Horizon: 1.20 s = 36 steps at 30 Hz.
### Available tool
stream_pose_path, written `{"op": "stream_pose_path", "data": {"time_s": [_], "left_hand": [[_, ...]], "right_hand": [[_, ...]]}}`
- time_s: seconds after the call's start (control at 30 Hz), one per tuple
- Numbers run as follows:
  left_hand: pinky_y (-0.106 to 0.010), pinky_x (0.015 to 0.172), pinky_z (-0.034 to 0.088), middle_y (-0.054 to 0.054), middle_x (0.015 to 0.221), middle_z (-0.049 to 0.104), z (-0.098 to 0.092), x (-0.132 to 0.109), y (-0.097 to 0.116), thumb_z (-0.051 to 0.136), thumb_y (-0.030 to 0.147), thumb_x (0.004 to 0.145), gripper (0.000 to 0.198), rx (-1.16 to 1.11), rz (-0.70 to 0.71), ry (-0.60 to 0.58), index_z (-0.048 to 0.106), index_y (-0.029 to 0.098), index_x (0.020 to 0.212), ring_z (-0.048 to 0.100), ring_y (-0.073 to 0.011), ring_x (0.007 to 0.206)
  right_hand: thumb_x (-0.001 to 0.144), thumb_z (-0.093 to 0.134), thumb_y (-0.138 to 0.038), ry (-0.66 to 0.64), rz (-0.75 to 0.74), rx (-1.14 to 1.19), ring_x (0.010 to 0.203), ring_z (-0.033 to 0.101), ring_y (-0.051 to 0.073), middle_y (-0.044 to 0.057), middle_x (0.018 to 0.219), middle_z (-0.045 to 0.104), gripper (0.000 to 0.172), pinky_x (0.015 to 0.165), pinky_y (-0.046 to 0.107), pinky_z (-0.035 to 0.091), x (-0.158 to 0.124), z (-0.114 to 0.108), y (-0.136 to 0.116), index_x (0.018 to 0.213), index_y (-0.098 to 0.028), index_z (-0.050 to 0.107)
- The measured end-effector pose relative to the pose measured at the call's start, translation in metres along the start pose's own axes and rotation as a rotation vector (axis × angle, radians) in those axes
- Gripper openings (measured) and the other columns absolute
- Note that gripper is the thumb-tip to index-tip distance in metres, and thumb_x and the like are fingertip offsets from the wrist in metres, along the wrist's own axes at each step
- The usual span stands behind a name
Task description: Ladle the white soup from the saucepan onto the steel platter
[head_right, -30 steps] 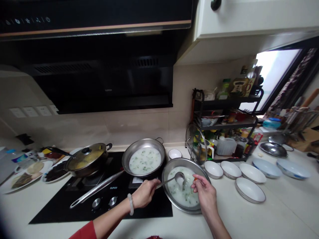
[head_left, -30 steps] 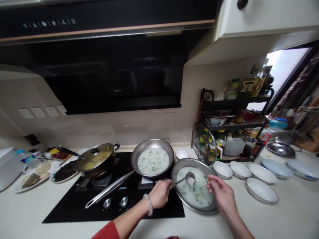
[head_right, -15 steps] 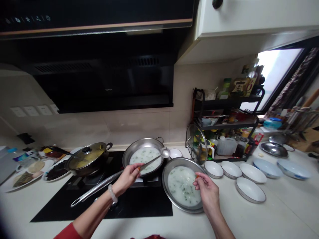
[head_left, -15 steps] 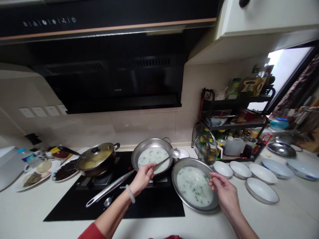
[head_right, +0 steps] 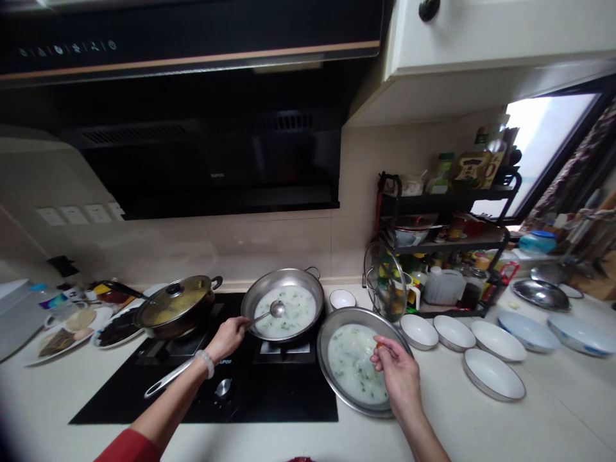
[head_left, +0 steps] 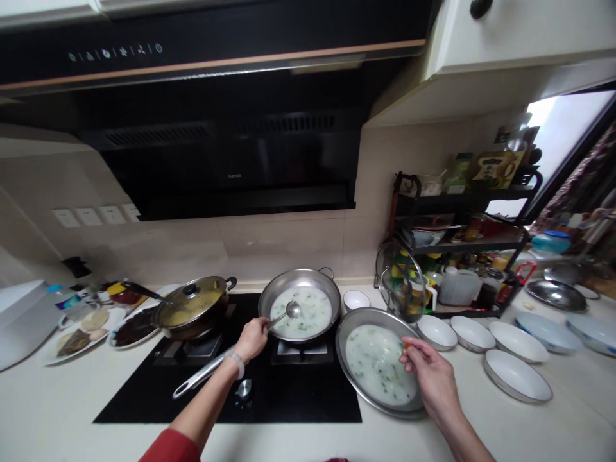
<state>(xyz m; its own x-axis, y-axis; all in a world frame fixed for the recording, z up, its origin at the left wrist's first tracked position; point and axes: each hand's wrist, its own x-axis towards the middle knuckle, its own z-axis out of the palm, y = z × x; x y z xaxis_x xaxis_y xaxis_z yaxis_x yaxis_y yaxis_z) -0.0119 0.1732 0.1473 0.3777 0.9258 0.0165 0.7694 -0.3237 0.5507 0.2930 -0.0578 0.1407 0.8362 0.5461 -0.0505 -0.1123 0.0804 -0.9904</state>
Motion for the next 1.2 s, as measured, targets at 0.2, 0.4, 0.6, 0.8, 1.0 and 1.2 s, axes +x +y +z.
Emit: {"op": "stream_pose_path", "data": {"time_s": [0.2,0.4,0.6,0.8,1.0,1.2], "left_hand": [[-0.022,0.060,0.045,-0.004,0.068,0.066,0.012,0.001,-0.001,0.050,0.013,0.081,0.021,-0.243,-0.127,-0.054,0.067,0.013,0.093,0.064,-0.0157,0.068],[-0.017,0.036,0.016,0.010,0.047,0.041,0.009,0.001,0.004,0.051,0.021,0.083,0.014,-0.624,-0.319,-0.132,0.058,0.012,0.092,0.025,-0.0027,0.032],[-0.018,0.037,0.008,0.011,0.045,0.040,0.005,0.001,0.003,0.054,0.028,0.082,0.017,-0.786,-0.366,-0.224,0.051,0.014,0.092,0.018,-0.0010,0.031],[-0.018,0.038,0.006,0.011,0.046,0.040,0.003,0.002,-0.001,0.062,0.036,0.076,0.028,-0.860,-0.377,-0.254,0.052,0.014,0.090,0.020,-0.0003,0.032],[-0.018,0.039,0.006,0.011,0.046,0.040,-0.004,0.001,0.006,0.064,0.033,0.073,0.029,-0.914,-0.358,-0.281,0.052,0.013,0.089,0.020,0.0000,0.033],[-0.018,0.039,0.005,0.010,0.047,0.040,-0.020,-0.001,0.022,0.066,0.031,0.072,0.028,-0.977,-0.321,-0.347,0.055,0.012,0.088,0.020,0.0005,0.035]], "right_hand": [[0.055,0.067,-0.034,-0.004,0.014,0.006,0.052,0.053,0.014,-0.001,0.054,0.061,0.031,0.047,0.024,0.041,0.000,-0.001,0.003,0.080,-0.017,0.066],[0.056,0.067,-0.034,0.008,-0.006,-0.004,0.052,0.054,0.014,0.000,0.054,0.062,0.030,0.048,0.025,0.042,0.001,-0.003,0.005,0.081,-0.017,0.066],[0.055,0.067,-0.035,0.000,-0.012,-0.013,0.051,0.053,0.014,-0.001,0.054,0.061,0.030,0.047,0.025,0.042,0.001,-0.001,0.004,0.080,-0.018,0.066],[0.057,0.066,-0.036,-0.013,-0.020,-0.032,0.052,0.054,0.015,-0.001,0.055,0.061,0.028,0.047,0.026,0.043,0.000,0.000,0.004,0.080,-0.019,0.066],[0.056,0.067,-0.035,-0.009,-0.011,-0.017,0.052,0.054,0.015,-0.001,0.055,0.061,0.030,0.047,0.025,0.042,0.000,0.000,0.003,0.080,-0.018,0.066],[0.056,0.067,-0.035,0.000,-0.012,-0.020,0.051,0.053,0.014,0.000,0.055,0.062,0.030,0.048,0.026,0.042,0.000,-0.002,0.004,0.080,-0.017,0.066]]}}
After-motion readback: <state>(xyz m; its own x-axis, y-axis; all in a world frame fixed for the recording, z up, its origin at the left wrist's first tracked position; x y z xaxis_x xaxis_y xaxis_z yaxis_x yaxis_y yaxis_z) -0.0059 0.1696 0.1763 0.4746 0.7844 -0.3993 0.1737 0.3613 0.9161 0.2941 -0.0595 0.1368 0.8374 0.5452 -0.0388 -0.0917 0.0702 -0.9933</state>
